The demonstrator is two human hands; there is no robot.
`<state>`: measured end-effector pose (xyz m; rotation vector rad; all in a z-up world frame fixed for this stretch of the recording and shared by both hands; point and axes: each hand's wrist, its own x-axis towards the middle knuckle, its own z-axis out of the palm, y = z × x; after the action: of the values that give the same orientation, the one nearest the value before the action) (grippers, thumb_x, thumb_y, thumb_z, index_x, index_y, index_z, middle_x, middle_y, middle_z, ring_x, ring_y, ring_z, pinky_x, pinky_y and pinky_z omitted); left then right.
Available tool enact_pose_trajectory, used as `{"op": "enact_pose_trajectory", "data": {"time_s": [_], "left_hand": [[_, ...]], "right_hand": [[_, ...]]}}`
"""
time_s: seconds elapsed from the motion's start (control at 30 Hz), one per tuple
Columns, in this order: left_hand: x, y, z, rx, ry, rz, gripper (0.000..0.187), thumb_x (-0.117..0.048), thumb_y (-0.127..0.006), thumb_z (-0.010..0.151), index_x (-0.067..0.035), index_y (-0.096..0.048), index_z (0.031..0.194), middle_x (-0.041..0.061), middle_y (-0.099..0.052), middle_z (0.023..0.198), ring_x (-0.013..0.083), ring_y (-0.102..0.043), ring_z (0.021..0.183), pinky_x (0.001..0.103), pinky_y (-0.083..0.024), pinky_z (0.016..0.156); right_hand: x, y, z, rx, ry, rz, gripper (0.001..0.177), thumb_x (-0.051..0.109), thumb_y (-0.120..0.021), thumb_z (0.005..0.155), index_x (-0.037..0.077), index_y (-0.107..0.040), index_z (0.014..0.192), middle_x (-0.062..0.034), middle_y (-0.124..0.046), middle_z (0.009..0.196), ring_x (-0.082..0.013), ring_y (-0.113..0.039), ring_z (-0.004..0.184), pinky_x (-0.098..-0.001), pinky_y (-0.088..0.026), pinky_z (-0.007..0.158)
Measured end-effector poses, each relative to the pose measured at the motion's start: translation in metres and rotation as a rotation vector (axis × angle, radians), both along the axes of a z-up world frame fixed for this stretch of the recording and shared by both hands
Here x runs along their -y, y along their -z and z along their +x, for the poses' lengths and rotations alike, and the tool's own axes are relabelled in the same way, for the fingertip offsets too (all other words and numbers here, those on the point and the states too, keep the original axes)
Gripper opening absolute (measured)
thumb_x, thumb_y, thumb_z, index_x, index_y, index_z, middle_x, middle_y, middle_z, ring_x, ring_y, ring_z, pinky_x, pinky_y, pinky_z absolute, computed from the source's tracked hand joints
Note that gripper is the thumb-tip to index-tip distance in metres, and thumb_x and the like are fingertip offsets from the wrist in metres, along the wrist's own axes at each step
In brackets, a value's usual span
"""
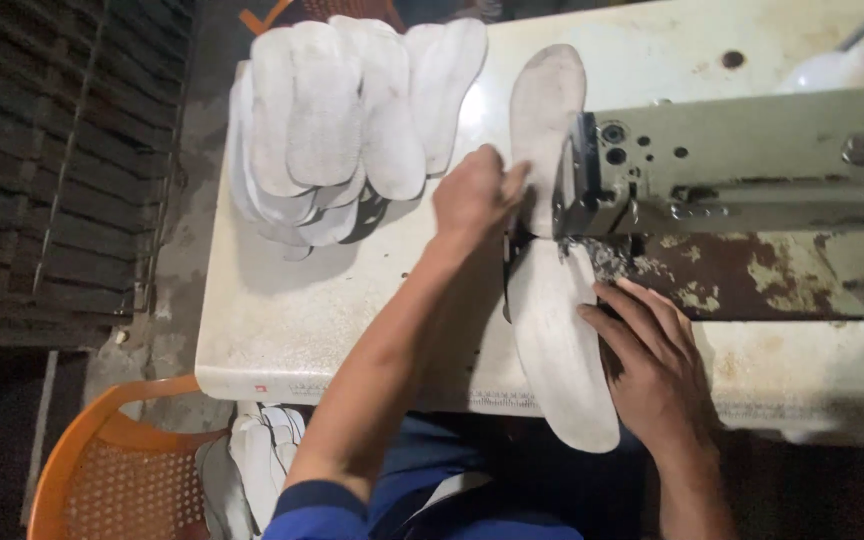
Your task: Stitching the edges of shoe insoles using an industrial sewing machine.
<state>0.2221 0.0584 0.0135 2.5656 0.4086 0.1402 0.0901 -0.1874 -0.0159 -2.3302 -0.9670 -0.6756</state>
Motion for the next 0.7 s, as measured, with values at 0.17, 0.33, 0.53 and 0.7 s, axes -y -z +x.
{"op": "enact_pose_trajectory", "data": {"time_s": [0.17,0.33,0.53,0.7], "left_hand": [[0.021,0.008,0.036,0.036,0.049,0.039,0.030,-0.037,-0.060,0.103,-0.007,-0.058,0.108,0.008,-0.067,0.091,0.0229,-0.064,0.071,0.034,-0.058,0.054],[0.007,0.005,0.045,0.141,0.043,0.052,0.022,-0.029,-0.051,0.100,-0.007,-0.056,0.104,0.016,-0.065,0.097,0.0373,-0.063,0.081,0.051,-0.051,0.060],[-0.071,-0.004,0.063,0.311,-0.097,0.286,0.025,-0.033,-0.052,0.099,-0.010,-0.050,0.108,0.017,-0.068,0.093,0.0415,-0.064,0.084,0.058,-0.053,0.061],[-0.114,-0.055,-0.017,0.473,-0.207,0.468,0.030,-0.028,-0.073,0.092,-0.014,-0.052,0.108,0.009,-0.056,0.109,0.0369,-0.058,0.099,0.056,-0.055,0.061]], "right_hand": [[0.002,-0.001,0.000,-0.047,0.000,-0.059,0.048,-0.012,-0.057,0.089,0.010,-0.069,0.130,-0.0084,-0.061,0.147,-0.0314,-0.051,0.143,-0.0527,-0.045,0.117],[0.003,0.002,0.002,-0.018,-0.077,-0.073,0.061,-0.010,-0.060,0.084,0.019,-0.064,0.138,-0.0081,-0.059,0.151,-0.0343,-0.050,0.145,-0.0561,-0.040,0.121],[-0.001,-0.006,0.001,0.022,-0.124,-0.067,0.041,-0.003,-0.064,0.092,0.017,-0.070,0.128,-0.0042,-0.065,0.144,-0.0328,-0.056,0.140,-0.0553,-0.044,0.118],[0.003,0.001,0.004,0.024,-0.155,-0.054,0.029,0.004,-0.061,0.100,0.016,-0.074,0.122,-0.0048,-0.069,0.139,-0.0324,-0.061,0.137,-0.0547,-0.045,0.118]]}}
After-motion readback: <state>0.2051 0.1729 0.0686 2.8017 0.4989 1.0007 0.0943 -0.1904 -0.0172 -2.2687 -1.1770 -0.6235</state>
